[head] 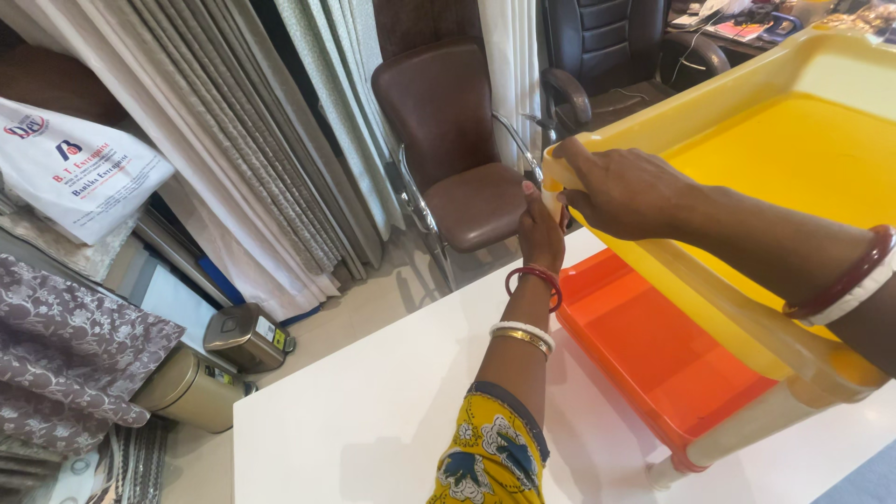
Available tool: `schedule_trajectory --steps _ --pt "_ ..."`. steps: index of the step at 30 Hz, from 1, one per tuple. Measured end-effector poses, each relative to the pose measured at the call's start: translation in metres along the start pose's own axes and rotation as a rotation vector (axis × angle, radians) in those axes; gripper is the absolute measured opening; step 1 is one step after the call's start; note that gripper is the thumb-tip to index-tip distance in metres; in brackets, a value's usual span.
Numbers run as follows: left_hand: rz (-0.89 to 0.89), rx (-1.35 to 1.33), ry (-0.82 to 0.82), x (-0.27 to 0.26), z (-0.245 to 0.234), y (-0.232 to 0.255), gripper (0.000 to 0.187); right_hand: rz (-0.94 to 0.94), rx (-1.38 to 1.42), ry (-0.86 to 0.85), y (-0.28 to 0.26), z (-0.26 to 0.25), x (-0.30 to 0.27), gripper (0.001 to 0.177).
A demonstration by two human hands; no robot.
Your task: The person assembles a three-tier plastic storage unit by inserting white cylindrical legs into the corners of orange, yellow, and green trays. They align and press each leg into place, then stack the trays to form a vertical unit.
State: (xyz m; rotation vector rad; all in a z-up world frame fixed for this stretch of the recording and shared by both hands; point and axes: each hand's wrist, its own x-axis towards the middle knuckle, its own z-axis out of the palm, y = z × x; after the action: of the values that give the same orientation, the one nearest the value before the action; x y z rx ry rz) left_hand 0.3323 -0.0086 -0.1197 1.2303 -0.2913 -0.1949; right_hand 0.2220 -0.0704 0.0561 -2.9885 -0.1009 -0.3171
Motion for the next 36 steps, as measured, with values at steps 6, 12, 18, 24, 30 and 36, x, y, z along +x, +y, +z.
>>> schedule_trajectory --steps 6,12,18,24,30,36 --pt "0.073 -0.115 -0.018 0.013 0.002 -0.01 0.057 0.007 0.024 -0.01 0.003 0.003 0.002 0.052" --pt "0.069 -0.055 -0.027 0.003 0.001 -0.005 0.066 0.022 0.053 -0.031 0.004 0.001 0.003 0.053" --pt "0.093 0.024 0.078 -0.012 0.0 -0.007 0.072 0.031 0.061 -0.03 0.002 0.001 0.006 0.053" --pt "0.022 -0.229 -0.002 0.014 0.002 -0.029 0.054 0.023 0.045 -0.032 0.004 0.003 0.007 0.058" --pt "-0.077 -0.193 -0.338 0.033 -0.018 -0.028 0.034 0.037 0.031 -0.04 0.004 0.006 0.008 0.053" --pt "0.279 0.001 0.134 -0.009 0.007 -0.008 0.064 0.068 0.059 -0.06 0.002 0.004 0.007 0.057"
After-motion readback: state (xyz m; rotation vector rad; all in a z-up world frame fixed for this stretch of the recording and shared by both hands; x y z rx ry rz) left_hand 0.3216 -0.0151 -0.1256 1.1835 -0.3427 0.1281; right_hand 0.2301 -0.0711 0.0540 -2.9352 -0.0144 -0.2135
